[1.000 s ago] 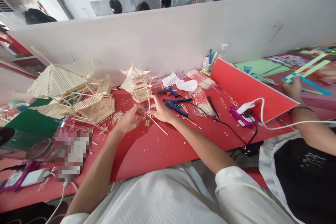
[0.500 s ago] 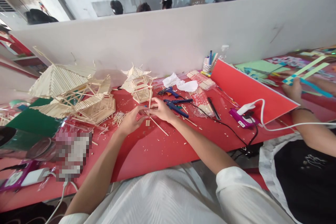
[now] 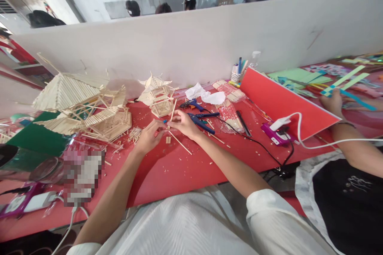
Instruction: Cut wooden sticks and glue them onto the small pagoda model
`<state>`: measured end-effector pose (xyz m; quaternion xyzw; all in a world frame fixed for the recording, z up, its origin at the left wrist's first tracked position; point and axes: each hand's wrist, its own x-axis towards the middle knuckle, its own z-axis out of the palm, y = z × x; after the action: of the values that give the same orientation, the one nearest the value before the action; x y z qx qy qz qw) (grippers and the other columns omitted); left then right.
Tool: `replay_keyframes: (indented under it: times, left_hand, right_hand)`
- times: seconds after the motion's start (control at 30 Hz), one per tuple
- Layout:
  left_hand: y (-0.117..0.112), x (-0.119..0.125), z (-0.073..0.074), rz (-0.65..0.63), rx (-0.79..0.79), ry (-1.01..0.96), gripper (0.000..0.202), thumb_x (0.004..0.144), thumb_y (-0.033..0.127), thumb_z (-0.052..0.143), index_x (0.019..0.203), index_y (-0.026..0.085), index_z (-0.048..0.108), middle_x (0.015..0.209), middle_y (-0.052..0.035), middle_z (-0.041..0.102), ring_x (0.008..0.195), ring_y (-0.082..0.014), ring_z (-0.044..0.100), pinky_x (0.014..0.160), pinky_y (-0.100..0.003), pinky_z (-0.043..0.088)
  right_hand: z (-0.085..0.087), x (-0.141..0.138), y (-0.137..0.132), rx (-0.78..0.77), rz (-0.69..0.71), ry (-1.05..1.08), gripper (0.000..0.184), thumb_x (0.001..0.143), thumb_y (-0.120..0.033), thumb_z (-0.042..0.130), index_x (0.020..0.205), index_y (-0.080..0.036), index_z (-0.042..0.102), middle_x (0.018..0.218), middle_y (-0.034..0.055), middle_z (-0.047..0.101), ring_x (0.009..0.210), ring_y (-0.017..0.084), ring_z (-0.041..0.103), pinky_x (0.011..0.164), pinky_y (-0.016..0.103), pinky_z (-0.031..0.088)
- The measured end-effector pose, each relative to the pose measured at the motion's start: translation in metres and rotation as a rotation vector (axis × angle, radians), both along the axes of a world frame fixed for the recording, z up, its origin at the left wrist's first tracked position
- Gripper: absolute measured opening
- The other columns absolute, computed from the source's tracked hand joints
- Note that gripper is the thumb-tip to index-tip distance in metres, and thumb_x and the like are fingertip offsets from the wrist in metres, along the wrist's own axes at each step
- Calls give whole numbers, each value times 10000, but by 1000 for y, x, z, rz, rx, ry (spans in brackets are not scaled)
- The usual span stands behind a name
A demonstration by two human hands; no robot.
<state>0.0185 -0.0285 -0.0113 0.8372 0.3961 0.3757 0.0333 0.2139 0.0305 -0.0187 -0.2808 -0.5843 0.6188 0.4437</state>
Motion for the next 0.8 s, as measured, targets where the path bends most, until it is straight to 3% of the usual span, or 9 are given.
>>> replay_keyframes:
  times: [0.27, 0.5, 0.8]
  left_hand:
    - [-2, 0, 1, -2, 67, 52, 151, 1041, 237, 475, 1030, 187, 617, 1001, -64, 676, 918, -152, 668, 822, -265, 539]
    - [-3, 0, 1, -3, 14, 137, 168, 1044, 229, 418, 1058, 191, 580, 1039, -71, 649, 906, -162, 649, 814, -280, 537]
    - [-4, 3, -1, 86, -104, 289, 190, 1004, 164, 332, 1030, 183, 519, 1010, -96, 594, 847, -205, 603, 740, -306, 501]
  right_hand:
    - [-5, -5, -1, -135, 12, 128, 455, 641, -376, 907, 939, -232, 597, 838, -26, 659, 801, 155, 668, 763, 327, 623]
    - [-5, -8, -4, -168, 24, 156, 455, 628, -393, 927, 915, -219, 618, 833, -23, 661, 775, 138, 668, 746, 305, 629]
    - [-9, -12, -6, -199, 61, 186, 476, 616, -429, 929, 915, -222, 622, 829, -10, 683, 804, 178, 698, 817, 399, 644]
